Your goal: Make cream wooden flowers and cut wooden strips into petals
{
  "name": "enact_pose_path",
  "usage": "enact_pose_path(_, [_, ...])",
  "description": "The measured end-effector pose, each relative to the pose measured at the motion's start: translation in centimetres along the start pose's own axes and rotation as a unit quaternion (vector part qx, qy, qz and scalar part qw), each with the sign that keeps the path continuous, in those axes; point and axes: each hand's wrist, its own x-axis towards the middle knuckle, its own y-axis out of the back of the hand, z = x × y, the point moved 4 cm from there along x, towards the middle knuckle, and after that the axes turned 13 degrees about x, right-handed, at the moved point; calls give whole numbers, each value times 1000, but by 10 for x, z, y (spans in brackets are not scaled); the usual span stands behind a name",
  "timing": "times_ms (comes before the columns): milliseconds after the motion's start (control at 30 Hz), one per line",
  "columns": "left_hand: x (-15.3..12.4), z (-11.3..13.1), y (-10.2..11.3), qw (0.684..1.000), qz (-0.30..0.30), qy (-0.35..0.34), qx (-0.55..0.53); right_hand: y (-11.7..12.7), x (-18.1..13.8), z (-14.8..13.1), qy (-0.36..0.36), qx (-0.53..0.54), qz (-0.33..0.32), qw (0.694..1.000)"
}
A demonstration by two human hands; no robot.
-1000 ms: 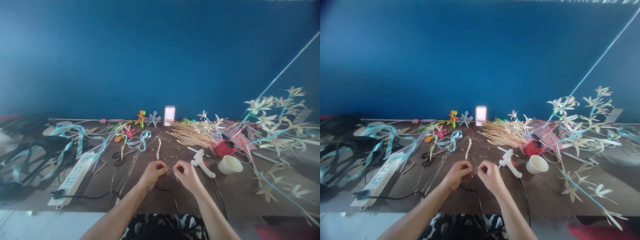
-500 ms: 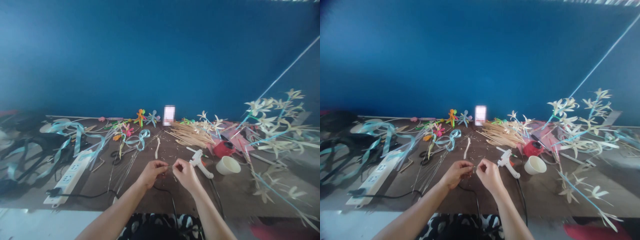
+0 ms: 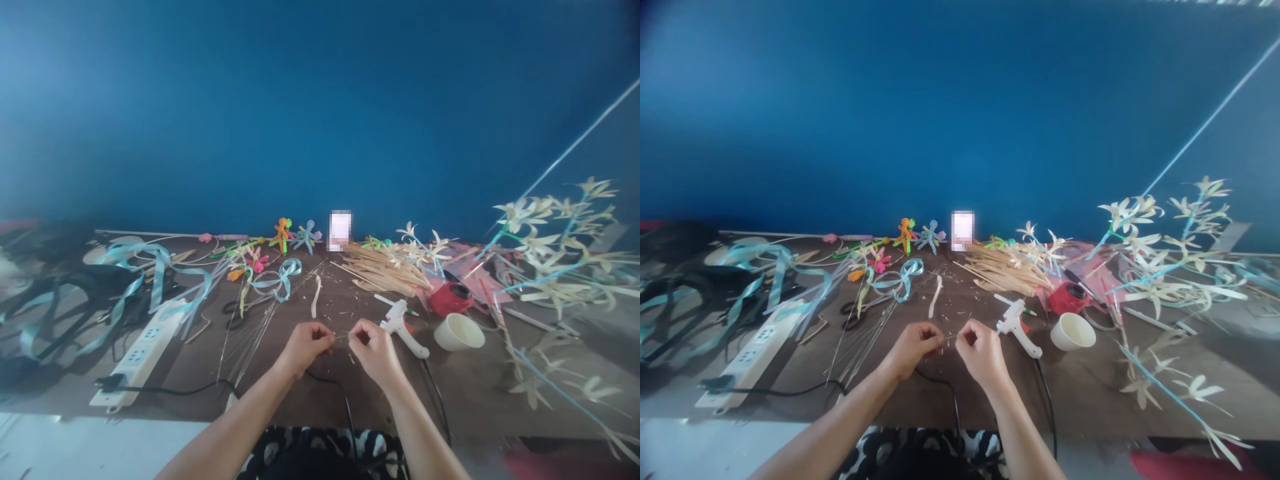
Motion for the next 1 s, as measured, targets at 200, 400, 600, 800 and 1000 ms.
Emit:
enact_pose_path(200, [1, -8, 3, 989, -59, 71, -112, 11, 6, -8, 18, 12, -7, 1000])
enact_pose_path(400, [2, -2, 4, 994, -57, 41, -83, 0, 4, -36, 135, -59, -63, 987])
enact_pose_path(600, [0, -4, 2, 991, -63, 39, -107, -9, 5, -29, 129, -100, -57, 985])
enact_pose_path(800, [1, -3, 2, 992, -55, 33, -106, -10, 3, -30, 128, -95, -56, 986])
enact_pose_path(1000, [2, -4, 2, 999, -33, 2, -28, -10, 2, -24, 131, -125, -47, 982])
